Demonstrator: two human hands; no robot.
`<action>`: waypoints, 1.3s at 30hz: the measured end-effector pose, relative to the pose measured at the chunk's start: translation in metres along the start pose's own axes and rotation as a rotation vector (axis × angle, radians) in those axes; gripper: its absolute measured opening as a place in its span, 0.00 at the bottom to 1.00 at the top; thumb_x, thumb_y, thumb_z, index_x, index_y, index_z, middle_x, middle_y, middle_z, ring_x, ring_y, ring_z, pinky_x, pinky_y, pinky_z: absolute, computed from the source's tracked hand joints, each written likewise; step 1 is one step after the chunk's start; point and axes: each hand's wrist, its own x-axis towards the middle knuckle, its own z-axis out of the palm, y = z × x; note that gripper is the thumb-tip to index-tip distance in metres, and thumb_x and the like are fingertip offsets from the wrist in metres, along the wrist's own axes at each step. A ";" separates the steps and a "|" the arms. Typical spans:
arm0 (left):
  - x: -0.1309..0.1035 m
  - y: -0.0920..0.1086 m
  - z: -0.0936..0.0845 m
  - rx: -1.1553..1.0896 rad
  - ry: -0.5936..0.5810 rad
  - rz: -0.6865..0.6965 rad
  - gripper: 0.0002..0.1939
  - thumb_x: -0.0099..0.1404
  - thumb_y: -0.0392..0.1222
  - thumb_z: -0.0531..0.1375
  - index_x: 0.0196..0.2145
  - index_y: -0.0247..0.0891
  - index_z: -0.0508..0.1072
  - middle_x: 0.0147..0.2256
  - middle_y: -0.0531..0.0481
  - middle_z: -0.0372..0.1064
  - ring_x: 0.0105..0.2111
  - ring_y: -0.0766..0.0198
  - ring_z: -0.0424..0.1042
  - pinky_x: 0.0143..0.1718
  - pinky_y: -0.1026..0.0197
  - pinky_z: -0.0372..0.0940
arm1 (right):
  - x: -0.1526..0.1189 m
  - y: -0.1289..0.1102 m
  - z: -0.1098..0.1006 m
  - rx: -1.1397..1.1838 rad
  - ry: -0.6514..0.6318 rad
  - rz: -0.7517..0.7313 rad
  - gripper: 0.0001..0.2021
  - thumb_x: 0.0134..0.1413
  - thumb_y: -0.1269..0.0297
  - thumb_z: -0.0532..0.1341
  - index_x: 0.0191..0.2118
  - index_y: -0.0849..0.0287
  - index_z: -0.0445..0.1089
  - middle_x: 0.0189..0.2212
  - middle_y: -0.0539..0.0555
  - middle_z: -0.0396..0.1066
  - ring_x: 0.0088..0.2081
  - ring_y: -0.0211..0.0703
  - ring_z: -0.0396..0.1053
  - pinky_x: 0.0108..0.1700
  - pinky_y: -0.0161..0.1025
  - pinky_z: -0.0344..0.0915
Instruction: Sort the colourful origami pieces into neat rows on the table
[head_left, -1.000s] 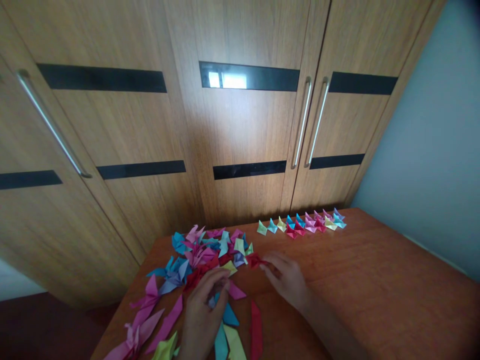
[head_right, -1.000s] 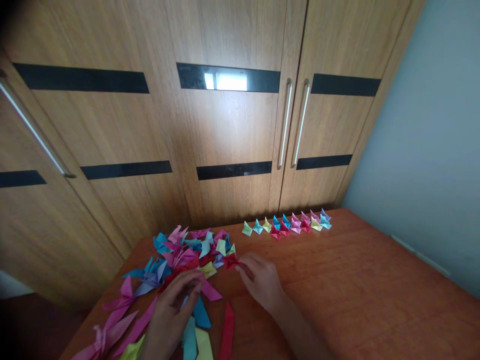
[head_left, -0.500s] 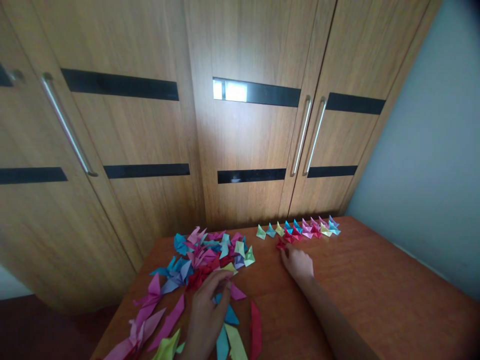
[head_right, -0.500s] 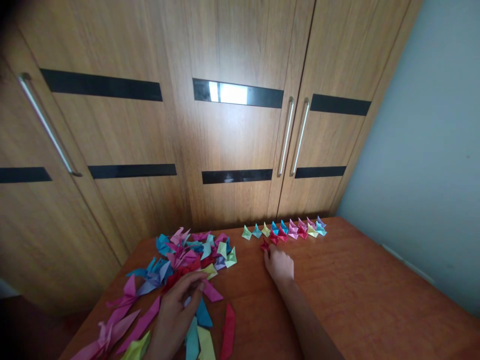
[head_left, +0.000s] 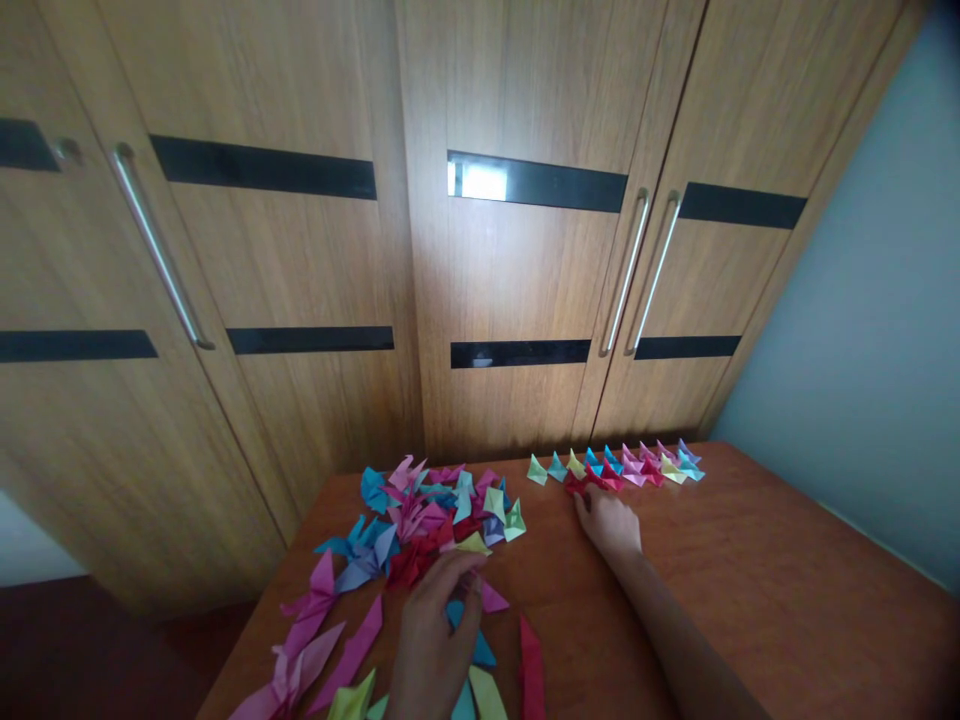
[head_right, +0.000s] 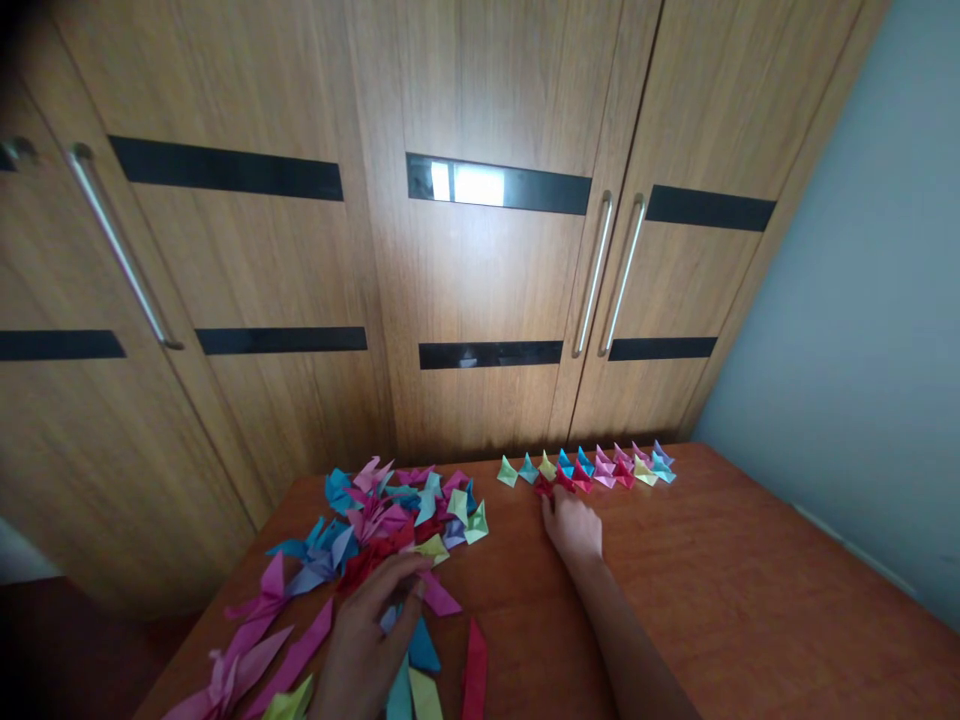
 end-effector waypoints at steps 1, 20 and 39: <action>0.000 0.000 0.000 0.004 -0.001 0.005 0.11 0.62 0.38 0.55 0.40 0.42 0.75 0.41 0.47 0.74 0.40 0.60 0.73 0.41 0.60 0.69 | 0.000 0.001 0.000 0.000 0.000 0.001 0.15 0.62 0.54 0.48 0.40 0.56 0.67 0.36 0.57 0.73 0.37 0.48 0.73 0.37 0.39 0.63; 0.004 -0.001 -0.008 0.202 -0.029 0.034 0.12 0.62 0.37 0.54 0.42 0.42 0.74 0.43 0.47 0.74 0.44 0.58 0.73 0.46 0.57 0.68 | -0.013 0.002 -0.006 0.153 -0.011 0.045 0.16 0.60 0.50 0.50 0.36 0.56 0.67 0.32 0.55 0.74 0.35 0.48 0.73 0.33 0.37 0.60; 0.023 -0.017 -0.061 0.972 -0.295 -0.305 0.12 0.65 0.39 0.49 0.37 0.37 0.71 0.36 0.41 0.74 0.37 0.54 0.74 0.33 0.59 0.64 | -0.064 -0.021 -0.009 0.331 -0.087 -0.239 0.14 0.60 0.57 0.51 0.29 0.55 0.68 0.26 0.50 0.73 0.30 0.40 0.71 0.29 0.33 0.54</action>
